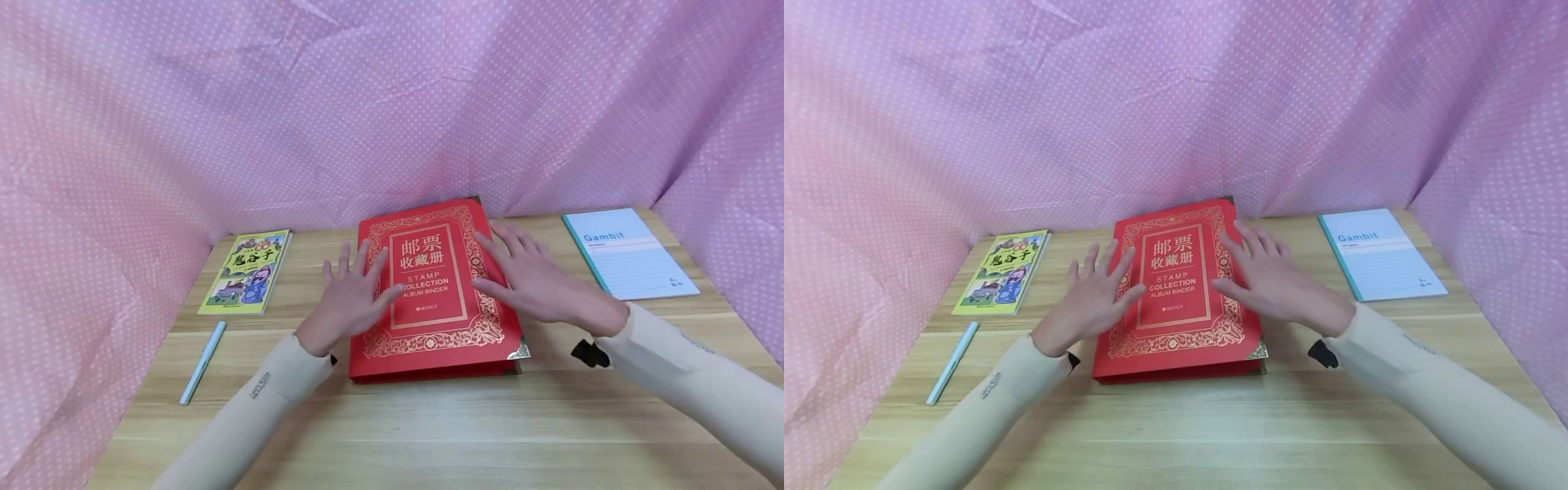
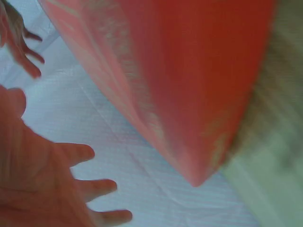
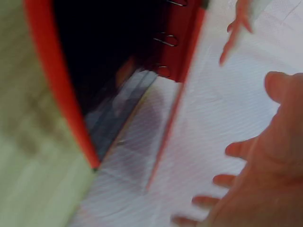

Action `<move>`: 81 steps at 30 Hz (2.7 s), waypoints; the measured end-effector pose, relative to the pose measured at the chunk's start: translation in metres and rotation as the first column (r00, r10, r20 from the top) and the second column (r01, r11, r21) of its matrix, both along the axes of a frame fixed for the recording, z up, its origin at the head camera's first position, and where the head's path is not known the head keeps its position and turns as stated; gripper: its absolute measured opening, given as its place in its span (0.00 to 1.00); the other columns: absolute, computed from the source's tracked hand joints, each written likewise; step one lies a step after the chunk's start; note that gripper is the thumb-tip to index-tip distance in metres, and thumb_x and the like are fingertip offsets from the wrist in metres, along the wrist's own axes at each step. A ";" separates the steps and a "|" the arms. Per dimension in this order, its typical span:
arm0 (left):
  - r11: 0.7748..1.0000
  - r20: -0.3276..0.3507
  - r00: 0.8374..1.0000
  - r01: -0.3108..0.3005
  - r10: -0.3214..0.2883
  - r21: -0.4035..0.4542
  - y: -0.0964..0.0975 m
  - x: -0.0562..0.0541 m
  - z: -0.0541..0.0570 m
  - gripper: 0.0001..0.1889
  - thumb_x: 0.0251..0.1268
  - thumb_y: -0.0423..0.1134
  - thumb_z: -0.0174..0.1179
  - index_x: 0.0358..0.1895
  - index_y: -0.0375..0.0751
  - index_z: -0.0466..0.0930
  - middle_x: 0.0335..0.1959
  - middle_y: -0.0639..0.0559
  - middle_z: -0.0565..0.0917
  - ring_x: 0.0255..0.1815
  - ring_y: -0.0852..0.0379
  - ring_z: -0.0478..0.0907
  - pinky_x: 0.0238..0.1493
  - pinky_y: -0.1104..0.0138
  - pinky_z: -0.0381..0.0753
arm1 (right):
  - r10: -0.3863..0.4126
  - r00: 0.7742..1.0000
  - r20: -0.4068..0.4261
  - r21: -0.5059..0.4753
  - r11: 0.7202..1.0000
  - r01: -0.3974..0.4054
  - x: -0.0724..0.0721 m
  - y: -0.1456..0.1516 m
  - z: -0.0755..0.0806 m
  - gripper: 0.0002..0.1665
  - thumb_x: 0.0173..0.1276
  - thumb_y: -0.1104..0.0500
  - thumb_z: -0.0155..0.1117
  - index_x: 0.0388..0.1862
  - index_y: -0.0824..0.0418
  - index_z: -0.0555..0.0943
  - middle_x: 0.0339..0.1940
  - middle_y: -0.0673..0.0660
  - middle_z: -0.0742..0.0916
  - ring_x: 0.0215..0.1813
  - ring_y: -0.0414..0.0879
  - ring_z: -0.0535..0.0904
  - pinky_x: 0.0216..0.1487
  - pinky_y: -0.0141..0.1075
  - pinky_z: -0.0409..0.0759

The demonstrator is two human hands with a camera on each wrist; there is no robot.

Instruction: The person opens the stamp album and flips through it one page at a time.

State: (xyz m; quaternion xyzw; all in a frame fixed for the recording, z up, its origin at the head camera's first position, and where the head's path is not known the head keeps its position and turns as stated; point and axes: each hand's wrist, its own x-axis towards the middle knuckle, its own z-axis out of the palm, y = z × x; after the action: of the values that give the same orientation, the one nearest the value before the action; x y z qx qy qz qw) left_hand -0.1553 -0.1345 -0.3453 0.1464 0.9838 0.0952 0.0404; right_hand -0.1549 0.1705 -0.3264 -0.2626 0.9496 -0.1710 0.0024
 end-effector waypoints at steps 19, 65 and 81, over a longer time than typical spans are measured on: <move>0.979 0.085 0.995 -0.069 0.053 0.191 -0.028 0.030 -0.035 0.30 0.68 0.52 0.53 0.67 0.38 0.64 0.54 0.47 0.72 0.53 0.53 0.69 0.54 0.55 0.75 | -0.038 0.996 0.076 -0.385 0.920 0.064 0.052 0.027 -0.032 0.31 0.76 0.55 0.48 0.75 0.55 0.56 0.71 0.56 0.65 0.69 0.53 0.61 0.63 0.51 0.65; 0.920 -0.157 0.965 -0.140 0.209 0.365 -0.116 0.105 0.112 0.24 0.76 0.43 0.33 0.63 0.40 0.73 0.55 0.39 0.78 0.54 0.43 0.73 0.52 0.57 0.68 | -0.077 0.978 0.196 0.047 0.996 0.069 0.047 0.028 -0.074 0.41 0.62 0.45 0.66 0.68 0.64 0.68 0.70 0.71 0.62 0.67 0.71 0.54 0.60 0.65 0.60; 0.976 0.249 0.946 -0.216 0.209 0.000 -0.123 0.057 0.001 0.33 0.68 0.50 0.53 0.66 0.28 0.62 0.64 0.24 0.61 0.62 0.27 0.60 0.55 0.39 0.67 | -0.233 0.947 0.220 0.022 0.972 0.234 0.038 0.089 -0.079 0.39 0.61 0.56 0.68 0.65 0.75 0.65 0.63 0.80 0.63 0.61 0.73 0.58 0.57 0.65 0.62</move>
State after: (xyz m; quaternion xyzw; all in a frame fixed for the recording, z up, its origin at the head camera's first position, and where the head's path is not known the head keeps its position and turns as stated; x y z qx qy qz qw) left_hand -0.0986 -0.2574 -0.3443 0.0272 0.9796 0.1301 0.1505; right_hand -0.1169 0.2593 -0.4057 -0.1275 0.9675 -0.2003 0.0873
